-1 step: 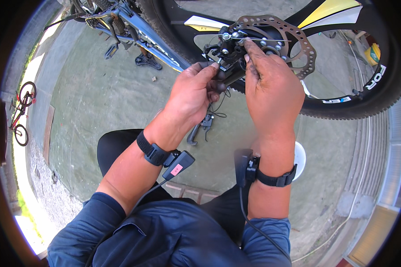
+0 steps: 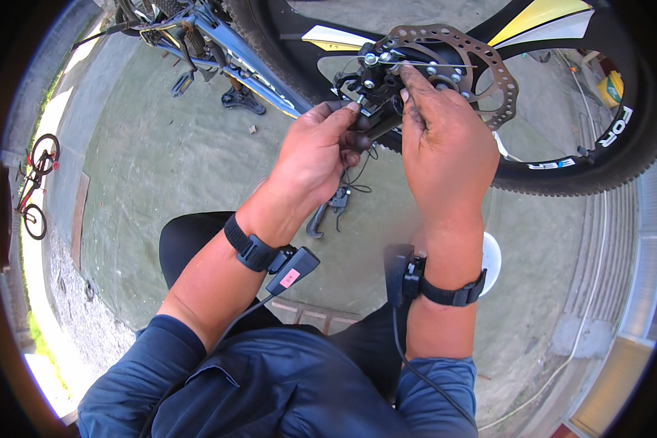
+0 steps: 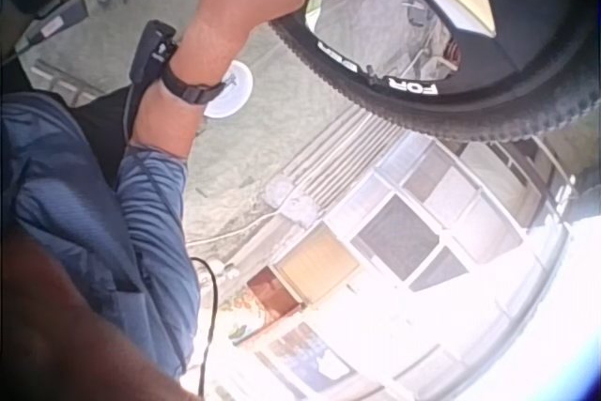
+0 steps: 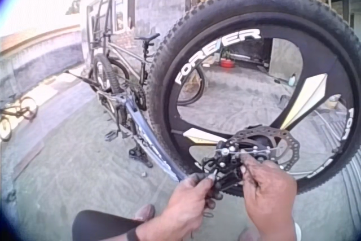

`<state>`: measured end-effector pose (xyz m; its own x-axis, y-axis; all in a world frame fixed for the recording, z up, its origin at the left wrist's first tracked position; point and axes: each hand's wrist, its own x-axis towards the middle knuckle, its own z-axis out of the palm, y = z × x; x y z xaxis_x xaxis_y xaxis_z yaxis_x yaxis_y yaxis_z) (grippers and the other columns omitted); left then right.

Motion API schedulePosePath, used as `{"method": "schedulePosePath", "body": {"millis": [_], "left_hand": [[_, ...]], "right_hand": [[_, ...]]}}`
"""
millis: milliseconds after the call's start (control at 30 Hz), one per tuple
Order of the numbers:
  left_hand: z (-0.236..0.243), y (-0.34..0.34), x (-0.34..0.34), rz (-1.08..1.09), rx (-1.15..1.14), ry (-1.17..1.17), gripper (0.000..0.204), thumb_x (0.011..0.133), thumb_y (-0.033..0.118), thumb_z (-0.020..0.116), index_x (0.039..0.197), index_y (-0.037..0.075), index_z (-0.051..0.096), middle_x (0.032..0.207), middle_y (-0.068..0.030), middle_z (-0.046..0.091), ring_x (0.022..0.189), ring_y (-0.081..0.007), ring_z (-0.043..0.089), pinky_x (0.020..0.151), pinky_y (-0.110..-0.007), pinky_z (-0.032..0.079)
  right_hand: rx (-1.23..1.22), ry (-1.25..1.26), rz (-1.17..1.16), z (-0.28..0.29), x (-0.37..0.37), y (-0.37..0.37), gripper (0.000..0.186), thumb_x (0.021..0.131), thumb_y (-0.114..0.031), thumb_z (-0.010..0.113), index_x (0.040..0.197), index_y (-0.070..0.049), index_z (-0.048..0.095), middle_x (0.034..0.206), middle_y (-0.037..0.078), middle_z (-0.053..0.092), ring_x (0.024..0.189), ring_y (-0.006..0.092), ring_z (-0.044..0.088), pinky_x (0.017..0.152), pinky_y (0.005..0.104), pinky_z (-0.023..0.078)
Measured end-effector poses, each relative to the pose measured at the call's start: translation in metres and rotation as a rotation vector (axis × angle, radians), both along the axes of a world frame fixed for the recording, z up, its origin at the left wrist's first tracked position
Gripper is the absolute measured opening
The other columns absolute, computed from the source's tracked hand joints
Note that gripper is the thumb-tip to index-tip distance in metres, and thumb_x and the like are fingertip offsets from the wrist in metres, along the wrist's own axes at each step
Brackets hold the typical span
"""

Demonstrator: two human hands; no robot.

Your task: The person works on a bicycle rear wheel and disc brake by hand, picking up small parts from a white bucket and fitting them onto the wheel axle and brake assembly.

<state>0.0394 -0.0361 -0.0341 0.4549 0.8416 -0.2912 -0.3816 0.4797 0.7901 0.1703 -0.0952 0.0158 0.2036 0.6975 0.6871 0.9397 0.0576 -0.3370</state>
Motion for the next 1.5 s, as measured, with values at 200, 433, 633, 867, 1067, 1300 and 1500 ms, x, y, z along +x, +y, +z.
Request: {"method": "schedulePosePath", "body": {"millis": [200,433,633,867,1067,1300,1500], "left_hand": [[0.001,-0.001,0.004,0.009,-0.006,-0.002,0.017,0.095,0.02,0.059,0.098,0.004,0.054,0.084,-0.005,0.062,0.065,-0.0111,0.058,0.05,-0.023,0.04],[0.004,0.001,0.007,0.004,-0.01,0.005,0.017,0.096,0.021,0.058,0.098,0.004,0.055,0.084,-0.0048,0.062,0.065,-0.0113,0.058,0.05,-0.024,0.04],[0.007,0.003,0.006,-0.014,-0.054,-0.009,0.017,0.097,0.022,0.056,0.099,0.005,0.055,0.084,-0.0046,0.062,0.065,-0.0119,0.058,0.05,-0.024,0.038],[0.007,0.004,0.005,-0.043,-0.136,-0.075,0.017,0.099,0.022,0.053,0.1,0.006,0.055,0.084,-0.0043,0.061,0.065,-0.0126,0.057,0.051,-0.025,0.038],[0.008,0.003,0.009,-0.034,-0.064,-0.025,0.018,0.099,0.022,0.052,0.098,0.004,0.055,0.082,-0.0049,0.062,0.064,-0.0122,0.057,0.049,-0.024,0.039],[0.004,0.006,0.01,0.012,0.139,0.125,0.023,0.099,0.022,0.052,0.096,-0.001,0.054,0.079,-0.0077,0.063,0.059,-0.0122,0.059,0.043,-0.024,0.042],[0.007,0.006,0.008,-0.034,0.088,0.113,0.023,0.099,0.023,0.051,0.095,0.0,0.055,0.078,-0.007,0.063,0.058,-0.0131,0.059,0.043,-0.025,0.041]], "right_hand": [[-0.02,0.063,0.034,0.004,-0.002,-0.002,0.027,0.086,-0.004,0.064,0.111,-0.007,0.071,0.082,0.007,0.068,0.068,0.0145,0.06,0.064,0.0257,0.048],[-0.041,0.082,0.025,0.005,-0.003,-0.002,0.028,0.086,-0.003,0.064,0.113,-0.007,0.07,0.082,0.008,0.068,0.068,0.0136,0.059,0.065,0.0255,0.048],[0.035,0.116,0.046,-0.002,0.001,0.002,0.032,0.082,-0.009,0.066,0.112,-0.019,0.071,0.076,0.006,0.063,0.064,0.0252,0.061,0.057,0.0334,0.048],[-0.05,0.108,0.043,0.005,-0.003,-0.003,0.031,0.084,-0.004,0.064,0.114,-0.01,0.07,0.083,0.01,0.066,0.069,0.0194,0.062,0.064,0.0295,0.049],[-0.021,0.144,0.048,0.001,-0.001,-0.002,0.035,0.081,-0.004,0.065,0.114,-0.013,0.07,0.077,0.01,0.062,0.064,0.0231,0.06,0.06,0.0318,0.048],[-0.085,0.171,0.042,0.009,-0.005,-0.003,0.03,0.085,-0.001,0.062,0.114,-0.005,0.069,0.083,0.01,0.068,0.068,0.0157,0.062,0.064,0.0268,0.049],[-0.065,0.169,0.046,0.008,-0.004,-0.005,0.032,0.083,0.0,0.063,0.114,-0.006,0.069,0.085,0.012,0.068,0.068,0.0161,0.063,0.065,0.0259,0.049]]}}
